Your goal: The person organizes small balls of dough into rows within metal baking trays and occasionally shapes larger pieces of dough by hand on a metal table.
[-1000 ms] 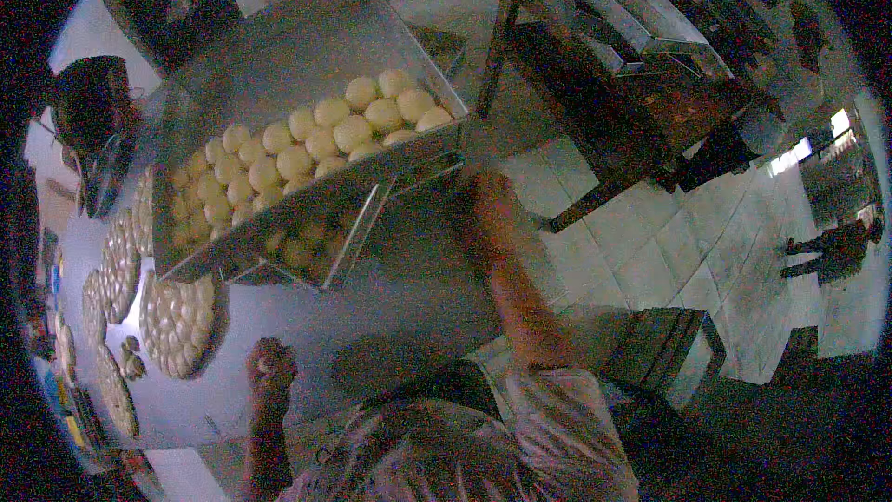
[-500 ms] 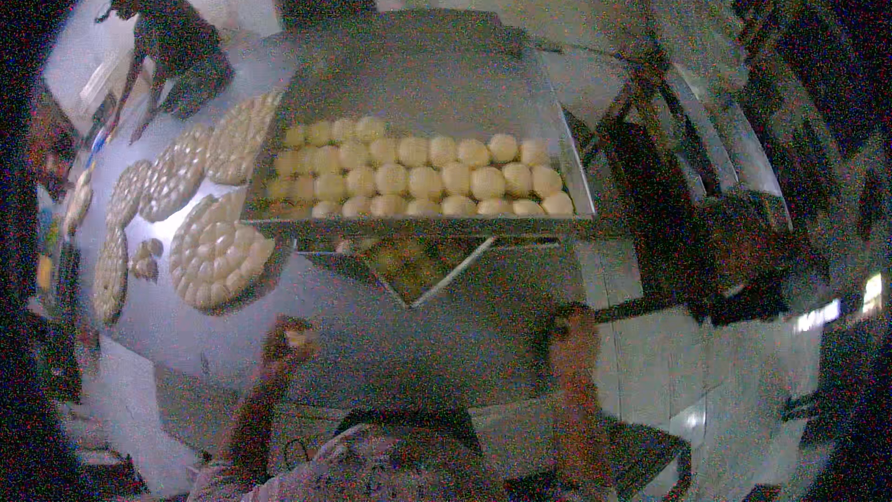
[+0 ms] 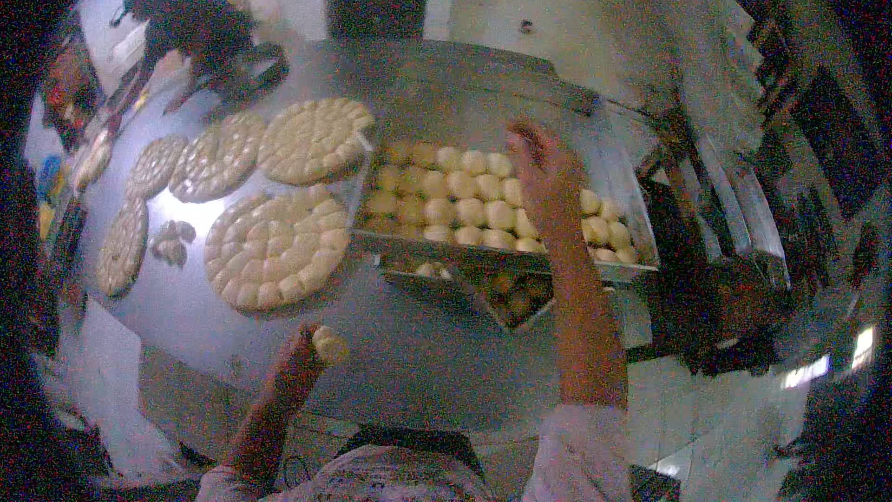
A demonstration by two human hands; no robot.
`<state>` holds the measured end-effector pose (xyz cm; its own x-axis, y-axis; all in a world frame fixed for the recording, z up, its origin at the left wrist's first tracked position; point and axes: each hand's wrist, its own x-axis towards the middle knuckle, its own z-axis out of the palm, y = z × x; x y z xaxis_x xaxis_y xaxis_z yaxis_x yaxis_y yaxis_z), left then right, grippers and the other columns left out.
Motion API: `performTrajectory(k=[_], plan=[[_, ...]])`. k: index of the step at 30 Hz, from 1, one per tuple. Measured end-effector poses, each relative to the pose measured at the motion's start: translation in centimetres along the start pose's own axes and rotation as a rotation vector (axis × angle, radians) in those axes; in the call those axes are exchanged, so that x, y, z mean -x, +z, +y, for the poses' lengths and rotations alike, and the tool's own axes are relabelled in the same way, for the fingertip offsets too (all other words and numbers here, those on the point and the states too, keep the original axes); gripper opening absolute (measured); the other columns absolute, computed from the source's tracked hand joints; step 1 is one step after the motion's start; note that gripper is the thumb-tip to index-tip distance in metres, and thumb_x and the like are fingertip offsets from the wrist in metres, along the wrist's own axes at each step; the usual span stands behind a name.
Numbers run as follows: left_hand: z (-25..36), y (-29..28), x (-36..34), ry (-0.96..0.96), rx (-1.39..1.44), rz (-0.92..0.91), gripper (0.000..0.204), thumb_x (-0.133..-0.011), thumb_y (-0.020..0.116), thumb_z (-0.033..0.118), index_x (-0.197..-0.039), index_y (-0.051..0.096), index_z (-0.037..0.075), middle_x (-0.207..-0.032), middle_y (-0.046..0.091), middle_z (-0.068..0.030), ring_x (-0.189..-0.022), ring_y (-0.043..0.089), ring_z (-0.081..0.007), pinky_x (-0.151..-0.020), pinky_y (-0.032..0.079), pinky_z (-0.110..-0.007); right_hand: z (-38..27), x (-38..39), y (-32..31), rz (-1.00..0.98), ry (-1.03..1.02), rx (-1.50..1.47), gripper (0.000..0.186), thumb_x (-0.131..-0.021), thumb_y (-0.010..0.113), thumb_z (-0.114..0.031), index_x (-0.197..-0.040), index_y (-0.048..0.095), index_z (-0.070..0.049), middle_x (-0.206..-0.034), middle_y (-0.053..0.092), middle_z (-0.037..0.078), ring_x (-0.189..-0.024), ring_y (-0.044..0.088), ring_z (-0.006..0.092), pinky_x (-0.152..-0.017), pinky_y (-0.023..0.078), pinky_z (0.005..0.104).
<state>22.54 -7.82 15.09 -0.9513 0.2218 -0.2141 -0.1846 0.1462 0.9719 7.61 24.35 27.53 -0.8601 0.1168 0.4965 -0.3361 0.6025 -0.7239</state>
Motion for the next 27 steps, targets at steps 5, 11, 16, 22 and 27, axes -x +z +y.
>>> performTrajectory(k=[5, 11, 16, 22, 27], plan=[[0.4, -0.6, 1.2, -0.036, 0.956, -0.508, 0.054, -0.091, 0.044, 0.034, -0.132, 0.033, 0.000, -0.128, 0.044, -0.0126, -0.116, 0.043, -0.0214, -0.100, 0.031, -0.033, -8.1, 16.4, 9.0, -0.494, -0.241, 0.024, 0.029, -0.087, 0.051, -0.021, -0.110, 0.054, -0.003, -0.106, 0.056, 0.008, -0.099, 0.052, 0.0194, -0.084, 0.042, 0.0329], [-4.6, -14.2, -4.0, -0.080, -0.230, 0.189, 0.034, -0.086, 0.052, 0.032, -0.106, 0.060, 0.006, -0.100, 0.062, -0.0103, -0.092, 0.058, -0.0207, -0.081, 0.045, -0.034, 2.1, 33.6, 3.8, 0.031, 0.434, -0.123, 0.035, -0.089, 0.047, -0.024, -0.112, 0.054, 0.002, -0.094, 0.060, 0.010, -0.078, 0.057, 0.0168, -0.068, 0.047, 0.0321], [-16.0, -36.7, -7.8, -0.145, -1.091, 1.283, 0.042, -0.084, 0.049, 0.039, -0.097, 0.061, 0.002, -0.098, 0.057, -0.0180, -0.096, 0.050, -0.0347, -0.086, 0.038, -0.042, 14.8, 33.6, -4.6, -0.156, 0.442, 0.869, 0.041, -0.089, 0.044, -0.028, -0.111, 0.053, 0.005, -0.092, 0.060, 0.018, -0.073, 0.058, 0.0262, -0.071, 0.045, 0.0386], [-10.1, -35.8, -14.4, -0.498, -0.867, 1.289, 0.066, -0.080, 0.044, 0.059, -0.118, 0.047, 0.005, -0.124, 0.039, -0.0224, -0.111, 0.038, -0.0403, -0.090, 0.035, -0.052, 8.3, 34.6, 2.6, -0.115, 0.492, 0.782, 0.039, -0.088, 0.048, -0.023, -0.113, 0.048, 0.006, -0.111, 0.052, 0.023, -0.095, 0.050, 0.0349, -0.087, 0.037, 0.0449], [-15.7, -38.7, -13.5, 0.158, -0.773, 0.907, 0.042, -0.077, 0.053, 0.039, -0.101, 0.053, 0.003, -0.107, 0.050, -0.0146, -0.099, 0.047, -0.0293, -0.086, 0.039, -0.043, 10.6, 31.4, -5.2, 0.054, 0.742, 0.392, 0.035, -0.084, 0.054, -0.017, -0.113, 0.048, 0.002, -0.111, 0.050, 0.016, -0.101, 0.045, 0.0256, -0.089, 0.036, 0.0415]])
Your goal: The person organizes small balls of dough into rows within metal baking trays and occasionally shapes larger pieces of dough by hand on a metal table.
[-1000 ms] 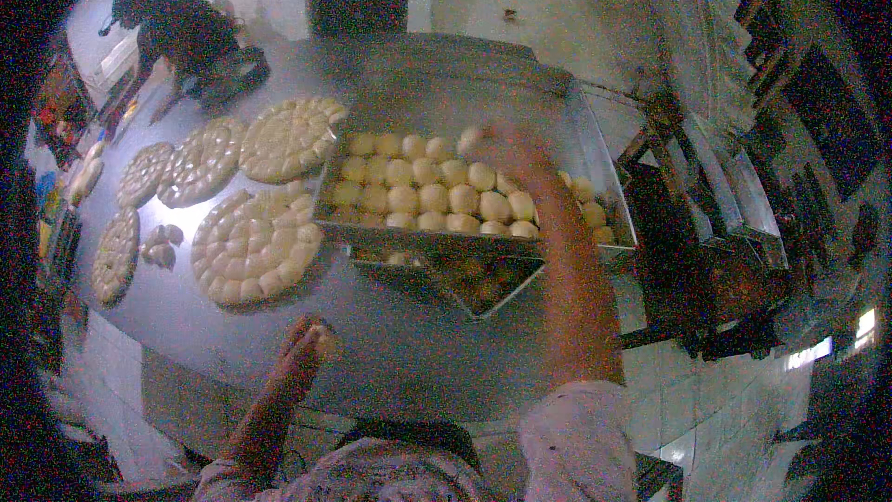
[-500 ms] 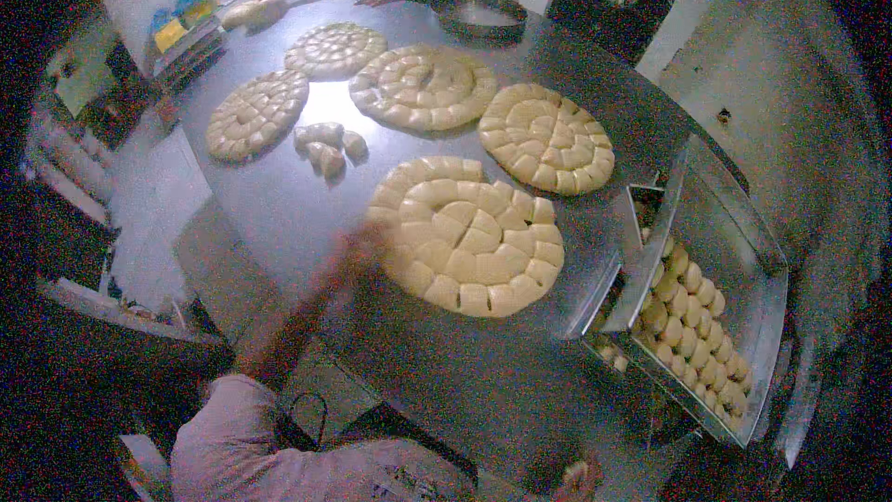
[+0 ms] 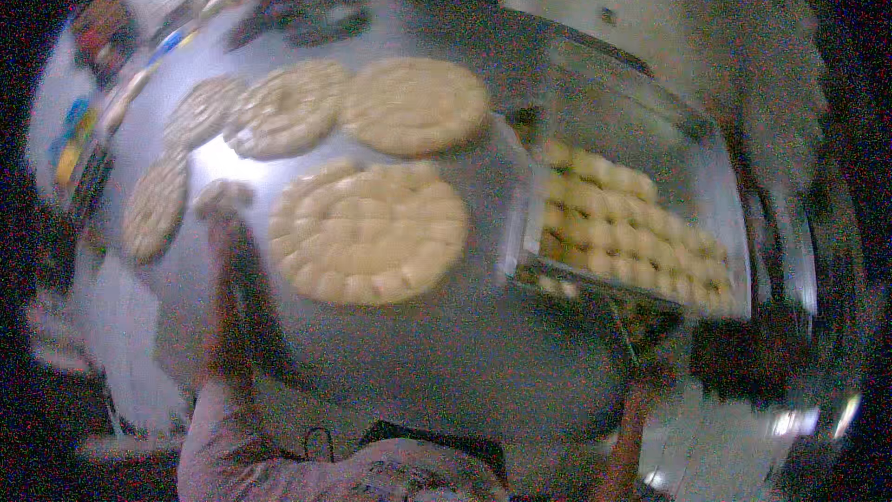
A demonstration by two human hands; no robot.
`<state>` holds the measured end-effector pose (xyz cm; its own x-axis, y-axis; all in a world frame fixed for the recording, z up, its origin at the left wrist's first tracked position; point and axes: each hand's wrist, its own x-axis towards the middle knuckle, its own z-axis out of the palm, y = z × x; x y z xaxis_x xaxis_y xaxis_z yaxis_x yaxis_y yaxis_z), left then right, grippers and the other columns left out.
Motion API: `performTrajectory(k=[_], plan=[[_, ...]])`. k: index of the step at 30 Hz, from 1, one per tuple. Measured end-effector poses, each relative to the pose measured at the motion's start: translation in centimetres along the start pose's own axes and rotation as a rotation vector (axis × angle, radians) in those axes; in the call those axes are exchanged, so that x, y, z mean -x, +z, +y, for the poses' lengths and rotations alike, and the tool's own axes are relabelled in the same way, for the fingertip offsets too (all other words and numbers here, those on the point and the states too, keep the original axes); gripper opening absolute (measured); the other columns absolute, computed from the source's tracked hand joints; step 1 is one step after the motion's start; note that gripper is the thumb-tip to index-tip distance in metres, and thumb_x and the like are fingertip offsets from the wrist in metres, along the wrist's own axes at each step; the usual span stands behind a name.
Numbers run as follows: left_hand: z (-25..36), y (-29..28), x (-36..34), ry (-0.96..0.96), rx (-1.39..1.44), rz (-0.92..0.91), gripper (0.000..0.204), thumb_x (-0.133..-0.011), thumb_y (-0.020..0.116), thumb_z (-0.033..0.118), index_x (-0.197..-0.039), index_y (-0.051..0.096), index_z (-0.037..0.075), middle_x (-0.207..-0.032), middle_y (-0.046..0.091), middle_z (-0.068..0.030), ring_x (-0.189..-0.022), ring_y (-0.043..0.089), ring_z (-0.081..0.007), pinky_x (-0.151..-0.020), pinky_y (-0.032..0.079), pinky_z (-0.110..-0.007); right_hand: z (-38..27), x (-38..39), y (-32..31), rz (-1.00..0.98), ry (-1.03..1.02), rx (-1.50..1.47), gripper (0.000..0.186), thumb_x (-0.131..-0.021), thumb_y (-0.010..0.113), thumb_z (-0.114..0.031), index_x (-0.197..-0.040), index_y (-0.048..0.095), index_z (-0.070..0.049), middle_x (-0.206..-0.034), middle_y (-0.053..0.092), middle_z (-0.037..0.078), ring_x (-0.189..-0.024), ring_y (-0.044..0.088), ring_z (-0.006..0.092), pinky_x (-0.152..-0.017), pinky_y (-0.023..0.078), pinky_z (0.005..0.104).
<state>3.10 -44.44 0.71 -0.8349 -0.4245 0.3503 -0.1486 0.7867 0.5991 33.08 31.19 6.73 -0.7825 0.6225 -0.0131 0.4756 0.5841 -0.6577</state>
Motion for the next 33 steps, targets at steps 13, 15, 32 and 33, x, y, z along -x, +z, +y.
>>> performTrajectory(k=[13, 15, 32, 33], plan=[[13.8, -0.9, 11.3, -0.041, 0.665, -0.379, 0.046, -0.081, 0.057, 0.020, -0.118, 0.039, -0.001, -0.122, 0.042, -0.0165, -0.114, 0.042, -0.0275, -0.086, 0.043, -0.039, -0.8, -4.8, 2.8, 0.398, -0.155, 0.231, 0.024, -0.067, 0.062, -0.014, -0.086, 0.056, 0.000, -0.093, 0.052, 0.017, -0.090, 0.047, 0.0374, -0.079, 0.039, 0.0458], [16.4, -1.9, 14.6, 0.059, 0.592, -0.444, 0.051, -0.081, 0.057, 0.018, -0.123, 0.036, -0.001, -0.126, 0.039, -0.0174, -0.117, 0.040, -0.0282, -0.086, 0.044, -0.039, -0.5, -3.5, 3.2, 0.327, -0.345, 0.272, 0.026, -0.069, 0.061, -0.016, -0.090, 0.056, -0.001, -0.098, 0.052, 0.018, -0.094, 0.047, 0.0368, -0.083, 0.037, 0.0471], [33.4, -4.0, 28.2, -0.371, 1.327, -0.840, 0.047, -0.077, 0.062, 0.007, -0.118, 0.038, 0.007, -0.106, 0.050, -0.0098, -0.099, 0.051, -0.0229, -0.083, 0.044, -0.036, -10.1, -11.3, -13.4, 0.513, -0.712, -0.088, 0.034, -0.078, 0.056, -0.023, -0.105, 0.053, -0.002, -0.106, 0.053, 0.009, -0.098, 0.053, 0.0208, -0.075, 0.048, 0.0306], [34.6, -3.5, 28.6, -0.298, 1.259, -0.820, 0.045, -0.077, 0.061, 0.007, -0.117, 0.040, 0.006, -0.105, 0.050, -0.0094, -0.099, 0.051, -0.0219, -0.083, 0.043, -0.035, -14.7, -13.9, -15.0, 0.992, -0.815, 0.256, 0.036, -0.080, 0.055, -0.027, -0.104, 0.052, 0.000, -0.109, 0.051, 0.010, -0.102, 0.051, 0.0206, -0.076, 0.048, 0.0302]])
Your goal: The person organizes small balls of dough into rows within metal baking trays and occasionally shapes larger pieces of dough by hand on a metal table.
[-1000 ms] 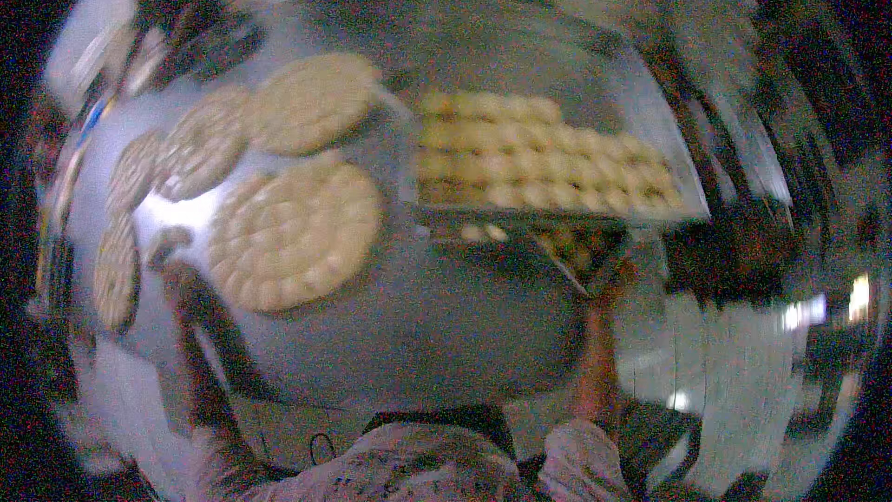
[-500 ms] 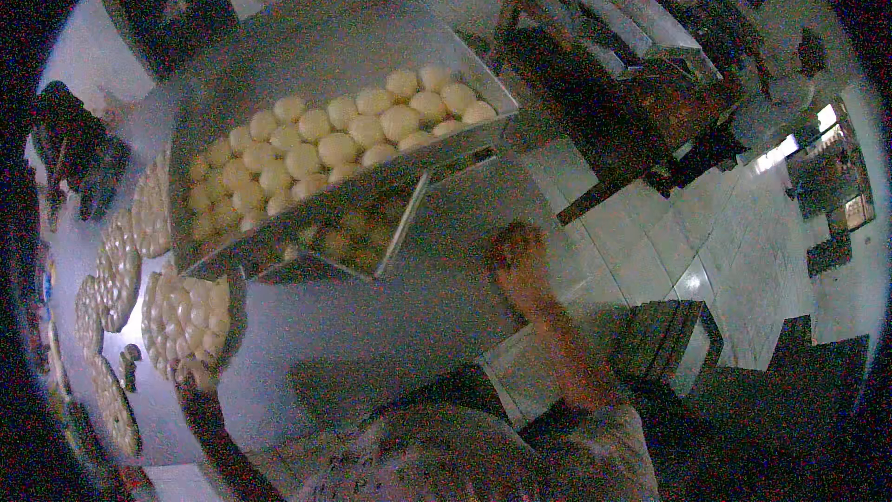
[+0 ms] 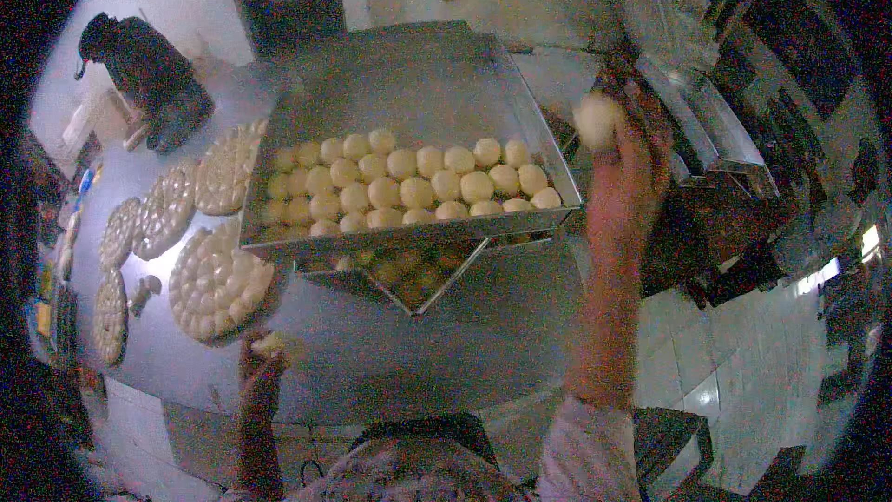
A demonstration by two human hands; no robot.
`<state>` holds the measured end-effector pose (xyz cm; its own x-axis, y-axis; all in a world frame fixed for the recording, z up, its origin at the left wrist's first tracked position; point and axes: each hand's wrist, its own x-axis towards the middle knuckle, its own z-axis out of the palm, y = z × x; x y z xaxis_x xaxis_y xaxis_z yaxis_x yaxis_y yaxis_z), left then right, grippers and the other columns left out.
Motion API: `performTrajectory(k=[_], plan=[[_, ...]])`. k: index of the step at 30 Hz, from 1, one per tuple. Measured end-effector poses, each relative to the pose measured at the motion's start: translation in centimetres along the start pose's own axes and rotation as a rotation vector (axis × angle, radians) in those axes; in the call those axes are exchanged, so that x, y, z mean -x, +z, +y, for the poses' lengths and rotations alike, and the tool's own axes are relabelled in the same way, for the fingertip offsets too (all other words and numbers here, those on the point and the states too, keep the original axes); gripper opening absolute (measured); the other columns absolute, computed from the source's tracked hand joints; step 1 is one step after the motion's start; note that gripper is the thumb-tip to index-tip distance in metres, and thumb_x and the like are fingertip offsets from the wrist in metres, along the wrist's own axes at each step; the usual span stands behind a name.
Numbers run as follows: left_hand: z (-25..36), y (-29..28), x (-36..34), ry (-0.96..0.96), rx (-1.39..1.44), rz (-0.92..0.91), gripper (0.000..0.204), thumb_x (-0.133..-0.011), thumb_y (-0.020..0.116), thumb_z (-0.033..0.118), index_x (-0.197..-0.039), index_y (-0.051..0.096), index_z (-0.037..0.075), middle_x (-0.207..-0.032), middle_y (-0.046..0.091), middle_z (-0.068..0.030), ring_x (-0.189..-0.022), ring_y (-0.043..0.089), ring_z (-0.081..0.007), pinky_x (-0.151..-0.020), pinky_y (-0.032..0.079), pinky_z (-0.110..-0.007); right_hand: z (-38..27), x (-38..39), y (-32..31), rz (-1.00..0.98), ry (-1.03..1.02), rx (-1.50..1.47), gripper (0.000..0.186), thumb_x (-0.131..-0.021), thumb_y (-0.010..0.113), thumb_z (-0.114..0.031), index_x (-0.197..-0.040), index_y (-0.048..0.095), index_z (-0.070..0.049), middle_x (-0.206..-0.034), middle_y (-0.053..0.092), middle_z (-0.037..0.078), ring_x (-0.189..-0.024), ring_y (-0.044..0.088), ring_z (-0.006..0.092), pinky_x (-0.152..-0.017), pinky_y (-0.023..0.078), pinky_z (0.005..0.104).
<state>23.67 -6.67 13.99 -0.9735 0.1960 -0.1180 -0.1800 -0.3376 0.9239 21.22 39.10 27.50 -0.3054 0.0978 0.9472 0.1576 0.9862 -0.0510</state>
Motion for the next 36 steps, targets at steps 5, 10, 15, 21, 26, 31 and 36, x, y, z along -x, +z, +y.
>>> performTrajectory(k=[5, 10, 15, 21, 26, 31, 36], plan=[[-0.7, 4.5, -0.9, 0.058, -0.172, -0.088, 0.035, -0.078, 0.061, 0.004, -0.110, 0.046, 0.004, -0.103, 0.052, -0.0073, -0.097, 0.050, -0.0170, -0.083, 0.042, -0.030, -4.4, -0.7, 15.3, -0.896, 0.214, -0.490, 0.025, -0.083, 0.053, -0.022, -0.099, 0.055, -0.003, -0.102, 0.056, 0.013, -0.094, 0.055, 0.0261, -0.079, 0.046, 0.0360], [0.9, -0.9, 0.6, 0.114, -0.172, -0.017, 0.029, -0.079, 0.059, 0.001, -0.106, 0.049, 0.003, -0.103, 0.053, -0.0070, -0.097, 0.051, -0.0160, -0.083, 0.042, -0.029, -17.8, 1.7, 0.8, -0.671, 0.530, -0.973, 0.025, -0.088, 0.048, -0.024, -0.105, 0.057, -0.007, -0.107, 0.057, 0.017, -0.097, 0.055, 0.0330, -0.087, 0.041, 0.0427], [0.4, 0.9, 0.1, 0.056, -0.573, -0.385, 0.027, -0.079, 0.059, 0.001, -0.105, 0.052, 0.003, -0.101, 0.058, -0.0104, -0.095, 0.054, -0.0180, -0.079, 0.044, -0.031, -24.8, 15.2, -7.2, -1.278, 0.517, -1.292, 0.048, -0.083, 0.058, -0.012, -0.129, 0.041, -0.008, -0.118, 0.050, 0.011, -0.109, 0.049, 0.0220, -0.091, 0.039, 0.0320], [-0.9, -8.2, -2.3, 0.044, -0.402, -0.017, 0.013, -0.084, 0.055, 0.010, -0.096, 0.050, 0.007, -0.085, 0.055, -0.0058, -0.082, 0.054, -0.0143, -0.075, 0.044, -0.029, -11.6, 24.9, -12.1, -0.946, 0.361, -0.232, 0.032, -0.084, 0.055, -0.019, -0.114, 0.055, -0.008, -0.113, 0.053, 0.013, -0.107, 0.048, 0.0259, -0.092, 0.035, 0.0384], [-4.5, -5.5, -1.7, -0.202, -0.201, -0.263, 0.015, -0.082, 0.056, 0.004, -0.090, 0.045, 0.010, -0.079, 0.046, -0.0005, -0.073, 0.046, -0.0099, -0.066, 0.040, -0.024, -6.8, 21.9, -4.7, -0.791, 0.366, 0.250, 0.045, -0.082, 0.054, -0.029, -0.118, 0.045, -0.004, -0.113, 0.049, 0.019, -0.106, 0.044, 0.0357, -0.094, 0.029, 0.0502], [-4.3, -1.6, -2.1, -0.264, -0.324, -0.479, 0.033, -0.071, 0.065, -0.005, -0.091, 0.042, 0.010, -0.082, 0.044, 0.0003, -0.071, 0.044, -0.0092, -0.063, 0.039, -0.022, -9.4, 25.8, -5.6, -0.836, 0.223, -0.098, 0.038, -0.078, 0.058, -0.026, -0.105, 0.051, -0.001, -0.109, 0.050, 0.020, -0.106, 0.044, 0.0360, -0.095, 0.030, 0.0485], [-1.8, 3.7, -1.2, -0.418, -0.388, -0.389, 0.033, -0.076, 0.062, -0.002, -0.100, 0.043, 0.008, -0.087, 0.049, -0.0032, -0.082, 0.052, -0.0140, -0.072, 0.044, -0.025, -2.4, 21.1, -5.0, -0.888, 0.270, 0.196, 0.026, -0.075, 0.061, -0.019, -0.093, 0.054, -0.001, -0.105, 0.052, 0.019, -0.106, 0.045, 0.0354, -0.098, 0.029, 0.0462]])
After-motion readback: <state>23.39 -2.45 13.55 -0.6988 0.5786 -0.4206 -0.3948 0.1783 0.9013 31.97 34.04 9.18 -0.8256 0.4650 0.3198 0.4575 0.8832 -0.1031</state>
